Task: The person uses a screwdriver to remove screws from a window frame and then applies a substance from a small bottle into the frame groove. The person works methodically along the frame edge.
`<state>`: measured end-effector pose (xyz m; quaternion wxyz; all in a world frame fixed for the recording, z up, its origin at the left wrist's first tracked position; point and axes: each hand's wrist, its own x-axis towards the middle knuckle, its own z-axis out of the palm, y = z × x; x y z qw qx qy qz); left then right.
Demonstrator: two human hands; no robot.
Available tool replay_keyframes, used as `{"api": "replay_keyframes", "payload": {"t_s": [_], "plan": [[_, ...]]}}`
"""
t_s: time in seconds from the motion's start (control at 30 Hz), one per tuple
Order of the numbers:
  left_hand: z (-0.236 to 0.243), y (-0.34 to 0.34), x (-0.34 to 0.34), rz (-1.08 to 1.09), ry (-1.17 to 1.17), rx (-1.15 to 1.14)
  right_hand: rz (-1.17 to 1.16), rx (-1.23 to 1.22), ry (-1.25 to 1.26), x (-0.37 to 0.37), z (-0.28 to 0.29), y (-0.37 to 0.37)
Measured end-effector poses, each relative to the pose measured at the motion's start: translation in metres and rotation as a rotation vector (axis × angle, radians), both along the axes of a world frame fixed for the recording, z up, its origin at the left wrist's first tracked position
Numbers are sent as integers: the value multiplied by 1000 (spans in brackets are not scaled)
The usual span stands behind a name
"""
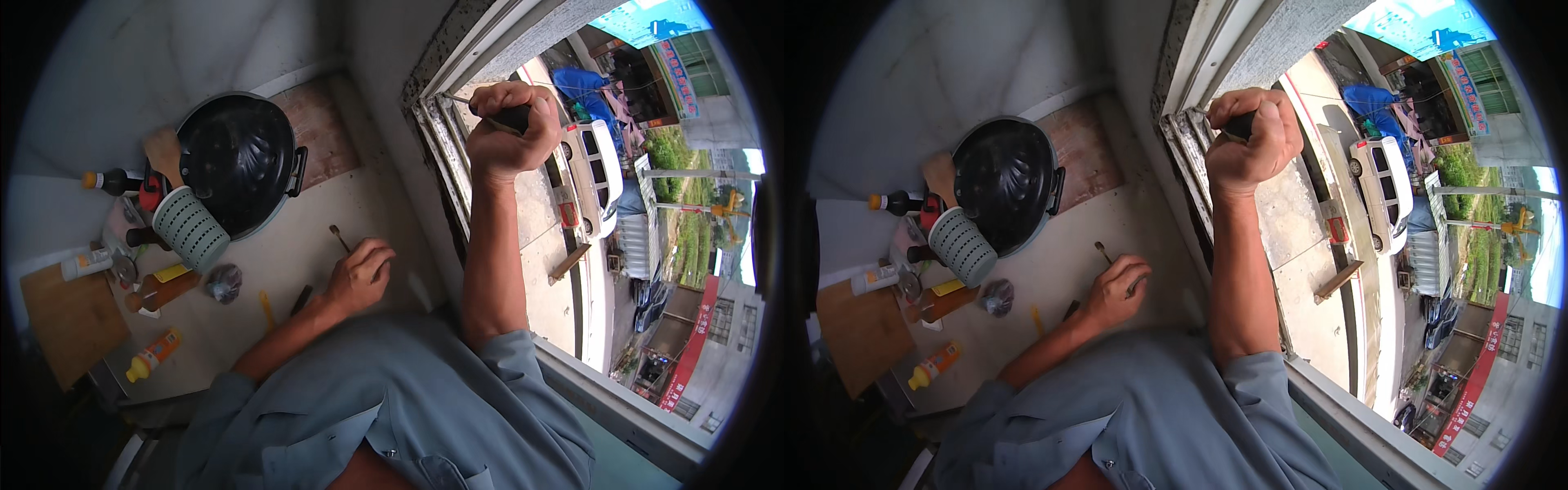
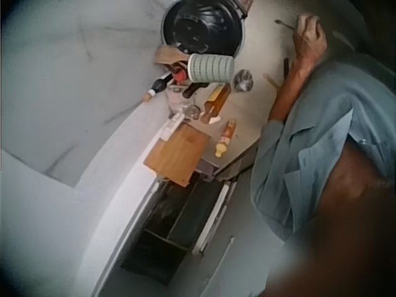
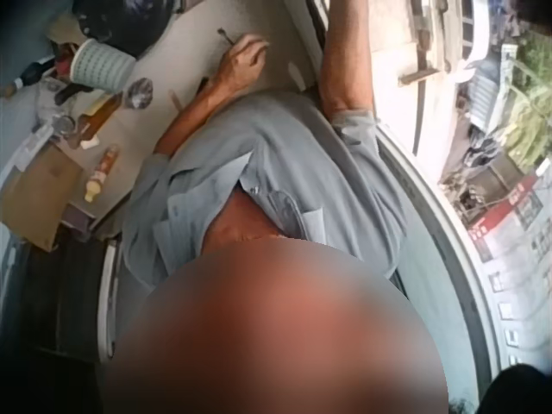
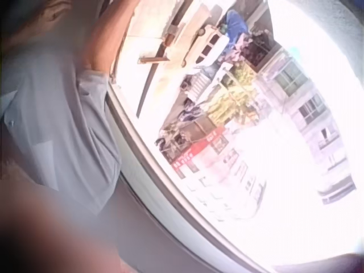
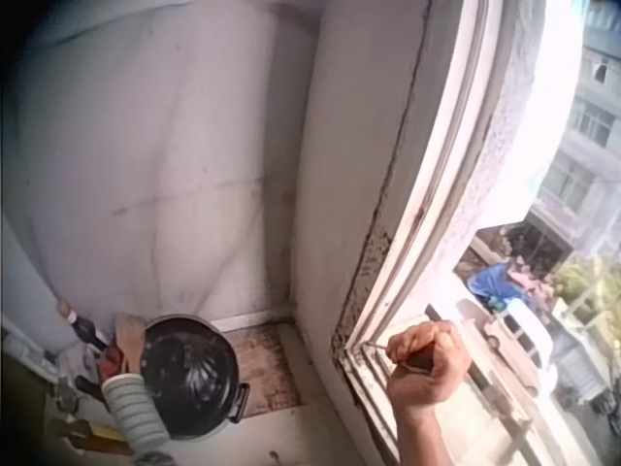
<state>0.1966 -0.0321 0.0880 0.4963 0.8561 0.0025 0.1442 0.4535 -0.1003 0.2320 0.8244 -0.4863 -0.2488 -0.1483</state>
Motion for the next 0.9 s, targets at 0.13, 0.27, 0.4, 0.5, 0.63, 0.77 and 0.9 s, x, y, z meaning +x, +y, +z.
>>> {"api": "replay_keyframes", "payload": {"t_s": [0.13,0.27,0.4,0.5,0.63,0.77,0.9], "plan": [[1,3,9,18,-2,-5,-30,139,56,-3,34,3],[-4,4,4,29,22,-17,21,182,-48,-2,44,0],[-3,-2,0,-2,24,-9,34,60,-3,10,3,8],[-1,-3,2,6,-5,-3,-10,-16,53,14,13,10],[-5,-2,-5,28,5,-25,4,92,-32,-5,51,-4],[-1,1,-1,-3,16,1,-27,-41,-35,4,2,7],[-3,-2,3,-9,19,-24,6,109,59,18,19,14]]}}
